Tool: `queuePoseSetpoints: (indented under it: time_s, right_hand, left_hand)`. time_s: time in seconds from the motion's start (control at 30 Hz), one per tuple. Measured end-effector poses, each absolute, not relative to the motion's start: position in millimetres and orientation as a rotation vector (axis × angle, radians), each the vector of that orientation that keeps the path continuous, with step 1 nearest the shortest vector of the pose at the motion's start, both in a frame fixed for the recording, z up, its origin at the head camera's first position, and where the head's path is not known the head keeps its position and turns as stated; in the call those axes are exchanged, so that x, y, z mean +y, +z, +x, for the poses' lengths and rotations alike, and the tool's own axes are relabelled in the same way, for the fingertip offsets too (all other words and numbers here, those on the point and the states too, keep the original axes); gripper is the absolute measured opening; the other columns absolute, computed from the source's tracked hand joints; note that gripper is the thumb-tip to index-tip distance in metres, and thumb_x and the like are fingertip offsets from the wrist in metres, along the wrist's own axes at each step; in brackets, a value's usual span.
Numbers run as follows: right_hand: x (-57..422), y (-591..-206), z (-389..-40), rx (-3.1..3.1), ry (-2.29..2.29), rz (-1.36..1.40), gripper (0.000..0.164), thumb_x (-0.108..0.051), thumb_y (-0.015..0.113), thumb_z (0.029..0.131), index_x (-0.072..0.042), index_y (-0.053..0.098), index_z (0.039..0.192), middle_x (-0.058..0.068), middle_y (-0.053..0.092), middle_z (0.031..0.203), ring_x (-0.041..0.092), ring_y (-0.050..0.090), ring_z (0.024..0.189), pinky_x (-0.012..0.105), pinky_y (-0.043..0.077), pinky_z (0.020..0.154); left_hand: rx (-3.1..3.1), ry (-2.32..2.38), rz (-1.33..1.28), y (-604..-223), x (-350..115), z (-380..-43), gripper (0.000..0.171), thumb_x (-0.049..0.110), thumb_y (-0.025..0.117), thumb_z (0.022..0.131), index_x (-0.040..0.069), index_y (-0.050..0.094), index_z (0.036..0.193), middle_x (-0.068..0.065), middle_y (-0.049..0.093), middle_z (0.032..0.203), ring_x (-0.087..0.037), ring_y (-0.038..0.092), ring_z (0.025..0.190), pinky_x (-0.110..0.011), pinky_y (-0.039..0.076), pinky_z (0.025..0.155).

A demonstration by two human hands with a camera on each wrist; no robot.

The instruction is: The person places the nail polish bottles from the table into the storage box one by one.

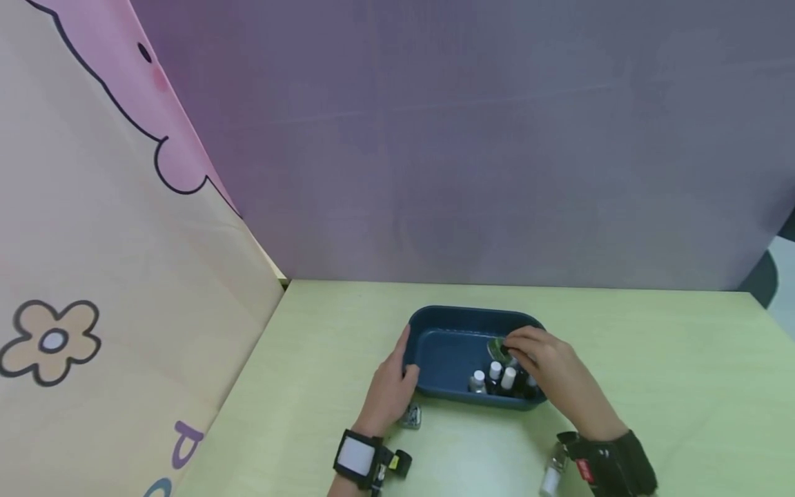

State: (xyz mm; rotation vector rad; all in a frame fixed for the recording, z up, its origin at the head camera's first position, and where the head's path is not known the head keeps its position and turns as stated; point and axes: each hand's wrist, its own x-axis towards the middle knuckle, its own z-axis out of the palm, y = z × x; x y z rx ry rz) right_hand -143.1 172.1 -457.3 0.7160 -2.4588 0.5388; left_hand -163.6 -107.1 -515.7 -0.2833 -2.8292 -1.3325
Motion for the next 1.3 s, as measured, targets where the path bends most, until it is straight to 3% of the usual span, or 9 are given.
queuePoseSetpoints:
  time_s: [1.0, 1.3]
  right_hand:
    - [167.4, -457.0, -148.1, -2.571, 0.588, 0.711, 0.02, 0.003, 0.079, 0.077, -0.004, 0.075, 0.096, 0.005, 0.07, 0.095, 0.019, 0.069, 0.085, 0.029, 0.057, 0.073]
    - [164.9, -455.5, -149.9, -2.604, 0.613, 0.687, 0.019, 0.004, 0.078, 0.077, -0.003, 0.075, 0.095, 0.006, 0.07, 0.095, 0.021, 0.07, 0.086, 0.031, 0.057, 0.073]
  left_hand:
    - [-2.833, -1.327, -0.286, -515.3, -108.0, -164.5, 0.07, 0.019, 0.046, 0.1, 0.039, 0.012, 0.158, -0.001, 0.041, 0.076, -0.008, 0.032, 0.048, -0.027, 0.036, 0.052]
    - [-2.845, -1.335, -0.278, -516.3, -108.1, -164.8, 0.07, 0.021, 0.045, 0.1, 0.04, 0.011, 0.158, -0.002, 0.046, 0.083, -0.008, 0.033, 0.05, -0.027, 0.037, 0.054]
